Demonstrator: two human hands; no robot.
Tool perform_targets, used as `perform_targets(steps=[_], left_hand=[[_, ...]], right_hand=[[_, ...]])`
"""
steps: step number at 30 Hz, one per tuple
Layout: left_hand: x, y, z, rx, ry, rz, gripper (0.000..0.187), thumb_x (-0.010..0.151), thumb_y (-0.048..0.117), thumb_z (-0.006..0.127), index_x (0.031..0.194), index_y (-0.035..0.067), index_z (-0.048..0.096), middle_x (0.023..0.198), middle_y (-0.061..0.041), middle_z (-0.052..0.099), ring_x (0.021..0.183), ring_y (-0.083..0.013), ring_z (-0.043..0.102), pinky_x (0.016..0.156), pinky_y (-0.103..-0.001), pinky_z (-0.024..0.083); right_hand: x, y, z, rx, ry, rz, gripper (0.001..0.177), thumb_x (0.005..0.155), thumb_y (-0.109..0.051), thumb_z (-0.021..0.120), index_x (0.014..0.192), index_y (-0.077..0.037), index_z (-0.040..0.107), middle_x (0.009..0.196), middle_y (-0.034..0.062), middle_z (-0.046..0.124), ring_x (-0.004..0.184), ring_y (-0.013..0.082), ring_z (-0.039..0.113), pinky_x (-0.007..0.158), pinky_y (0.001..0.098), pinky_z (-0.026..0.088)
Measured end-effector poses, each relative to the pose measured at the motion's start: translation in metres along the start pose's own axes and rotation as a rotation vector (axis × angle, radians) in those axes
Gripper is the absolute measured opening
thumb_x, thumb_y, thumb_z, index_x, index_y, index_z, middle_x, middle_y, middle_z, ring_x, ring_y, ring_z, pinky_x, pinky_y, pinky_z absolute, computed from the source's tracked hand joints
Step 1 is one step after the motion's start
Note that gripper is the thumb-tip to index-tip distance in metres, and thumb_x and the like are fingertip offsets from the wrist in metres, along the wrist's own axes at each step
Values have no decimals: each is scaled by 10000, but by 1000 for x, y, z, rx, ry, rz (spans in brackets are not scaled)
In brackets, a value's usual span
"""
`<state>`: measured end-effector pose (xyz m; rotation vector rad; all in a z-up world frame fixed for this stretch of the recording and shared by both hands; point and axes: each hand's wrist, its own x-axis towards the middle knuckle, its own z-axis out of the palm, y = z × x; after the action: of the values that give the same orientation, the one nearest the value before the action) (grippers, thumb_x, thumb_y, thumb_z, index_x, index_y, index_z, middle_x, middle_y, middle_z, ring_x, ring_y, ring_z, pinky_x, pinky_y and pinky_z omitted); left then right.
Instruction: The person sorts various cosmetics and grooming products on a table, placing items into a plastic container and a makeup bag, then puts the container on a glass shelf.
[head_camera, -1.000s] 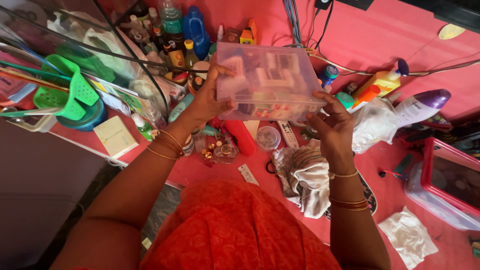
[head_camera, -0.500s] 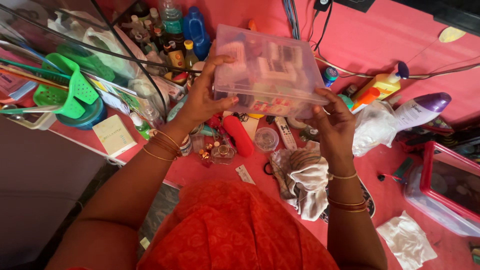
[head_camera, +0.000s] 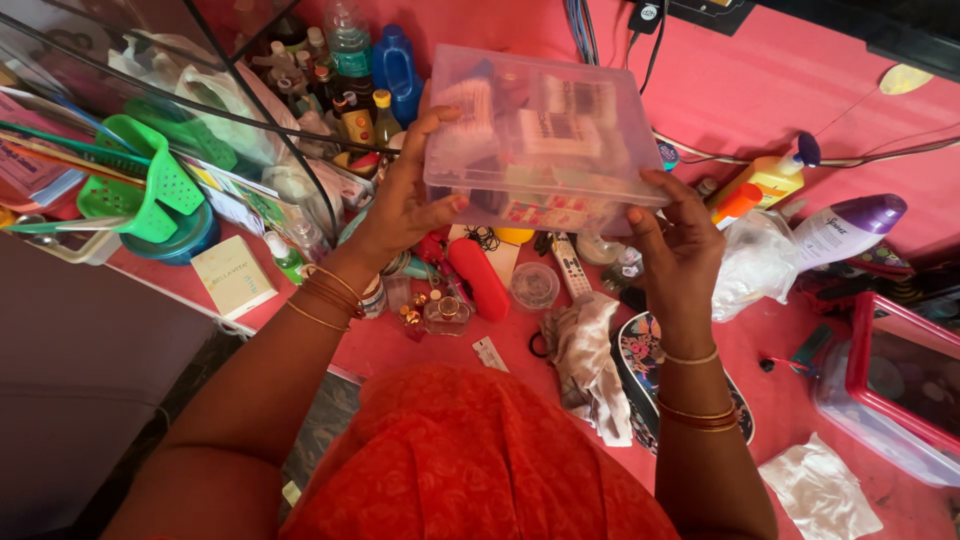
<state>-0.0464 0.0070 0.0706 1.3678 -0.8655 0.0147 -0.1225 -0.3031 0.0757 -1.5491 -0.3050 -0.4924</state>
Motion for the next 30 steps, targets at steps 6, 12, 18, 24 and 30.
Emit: perform_targets(steps=[6,12,18,24,30], left_hand=[[0,-10,-2,84,0,92,801,1046,375,702,1639,110,234,1539,-66,352,1433,-155,389,1236,-305,340],[1,-18,-1,101,12,86,733,1088,401,671,1604,111,239,1499,-74,411,1368,-153,425,1218,-309,363],[8,-26,2,56,4,94,702,1095,331,674,1617,135,247,1450,-67,429,1360,-148,432,1215,-301,361],[18,-30,2,3,24,75,671,1109,287,678,1614,163,254,1544,-47,320,1469,-163,351,1292,-330,316],[12,-45,22,-84,209,72,736,998,213,805,1559,174,331,1568,-27,335,1498,-199,348,1263,-353,335]], right_hand=[[-1,-5,-1,-135,49,-57,384,1052,-27,703,1414,33,592,1209,81,668,1014,97,652,873,241,563],[-3,-4,1,-122,58,-119,348,1081,-15,684,1406,50,580,1258,89,666,1104,115,661,955,268,591],[0,5,4,-87,101,-156,311,1086,-3,661,1377,49,567,1229,74,657,1071,126,664,916,297,625],[4,24,-1,-127,102,-193,327,1106,27,649,1417,25,548,1247,53,608,1104,113,639,976,272,593],[-5,38,12,-233,189,-140,329,1067,13,662,1384,7,574,1120,50,631,889,72,584,775,220,529]])
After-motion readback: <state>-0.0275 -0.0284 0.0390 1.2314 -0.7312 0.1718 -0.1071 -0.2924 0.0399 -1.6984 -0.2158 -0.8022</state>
